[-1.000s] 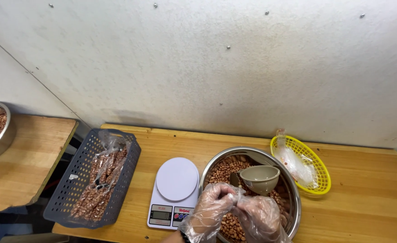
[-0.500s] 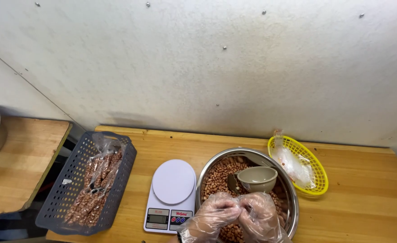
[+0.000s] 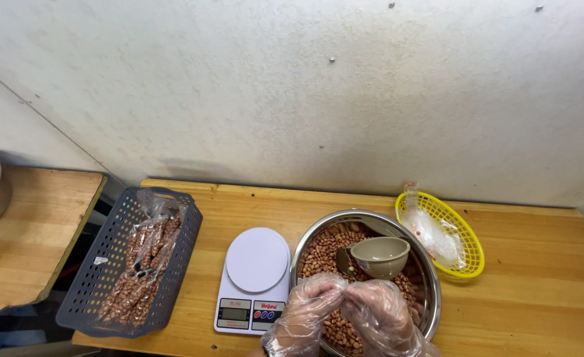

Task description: The person fills small plastic bags with peanuts using a funnel and a scoop, weighs the bags on a digital scale, and twists the tops of the bags to seal them.

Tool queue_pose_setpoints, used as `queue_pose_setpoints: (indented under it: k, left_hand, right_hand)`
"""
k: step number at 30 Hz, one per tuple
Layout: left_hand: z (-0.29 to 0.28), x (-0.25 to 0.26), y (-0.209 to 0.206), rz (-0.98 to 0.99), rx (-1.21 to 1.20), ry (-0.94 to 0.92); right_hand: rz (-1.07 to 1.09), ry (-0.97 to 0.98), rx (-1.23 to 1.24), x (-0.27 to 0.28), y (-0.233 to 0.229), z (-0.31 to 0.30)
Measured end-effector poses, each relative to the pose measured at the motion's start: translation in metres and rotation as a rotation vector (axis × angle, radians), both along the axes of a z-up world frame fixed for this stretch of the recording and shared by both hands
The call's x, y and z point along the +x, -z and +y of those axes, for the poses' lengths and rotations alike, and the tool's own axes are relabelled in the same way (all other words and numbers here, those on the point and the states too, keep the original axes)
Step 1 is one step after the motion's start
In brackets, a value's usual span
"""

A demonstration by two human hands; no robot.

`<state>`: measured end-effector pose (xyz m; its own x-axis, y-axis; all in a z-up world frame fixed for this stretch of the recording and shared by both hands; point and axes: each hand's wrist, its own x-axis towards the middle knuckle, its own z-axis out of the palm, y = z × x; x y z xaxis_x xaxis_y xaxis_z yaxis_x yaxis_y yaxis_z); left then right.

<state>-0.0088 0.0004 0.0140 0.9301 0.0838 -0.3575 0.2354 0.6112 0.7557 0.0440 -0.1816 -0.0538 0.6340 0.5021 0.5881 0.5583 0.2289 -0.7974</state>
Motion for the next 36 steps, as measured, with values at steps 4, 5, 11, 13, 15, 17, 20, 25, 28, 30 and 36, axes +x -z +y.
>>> queue_pose_setpoints:
  k: [4,5,11,13,15,17,20,25,28,30,36]
  left_hand:
    - [-0.003,-0.001,0.017,-0.172,-0.016,0.029]
    - [-0.003,-0.001,0.021,-0.066,-0.114,0.009]
    - [0.005,-0.002,0.005,0.122,-0.398,0.003]
    - [0.007,-0.008,0.050,-0.189,-0.034,0.041]
    - [0.006,-0.010,0.046,-0.489,0.332,0.078]
    - [0.004,-0.007,-0.007,0.053,-0.395,0.016]
    - [0.002,-0.005,-0.015,0.188,-0.447,-0.045]
    - [0.009,-0.007,0.002,0.155,-0.443,0.046]
    - [0.015,-0.006,0.018,-0.117,-0.220,0.257]
    - [0.016,-0.008,0.019,-0.161,-0.065,0.272]
    - [0.019,-0.008,-0.010,-0.632,0.658,0.185]
  right_hand:
    - [-0.227,0.353,-0.043,-0.010,-0.060,0.019]
    - [-0.129,0.367,-0.011,-0.012,-0.055,0.020]
    - [-0.099,0.325,-0.007,-0.009,-0.045,0.012]
    - [-0.063,0.343,0.029,-0.011,-0.049,0.016]
    - [-0.022,0.363,0.063,-0.014,-0.056,0.019]
    - [-0.048,0.413,0.006,-0.018,-0.068,0.023]
    - [0.042,0.303,0.093,-0.020,-0.042,0.015]
    - [-0.006,0.393,-0.082,-0.018,-0.060,0.015]
    - [-0.077,0.321,-0.297,-0.013,-0.074,0.007]
    - [-0.039,0.257,-0.344,-0.012,-0.072,0.004]
    - [-0.246,0.252,-0.206,-0.002,-0.081,0.019]
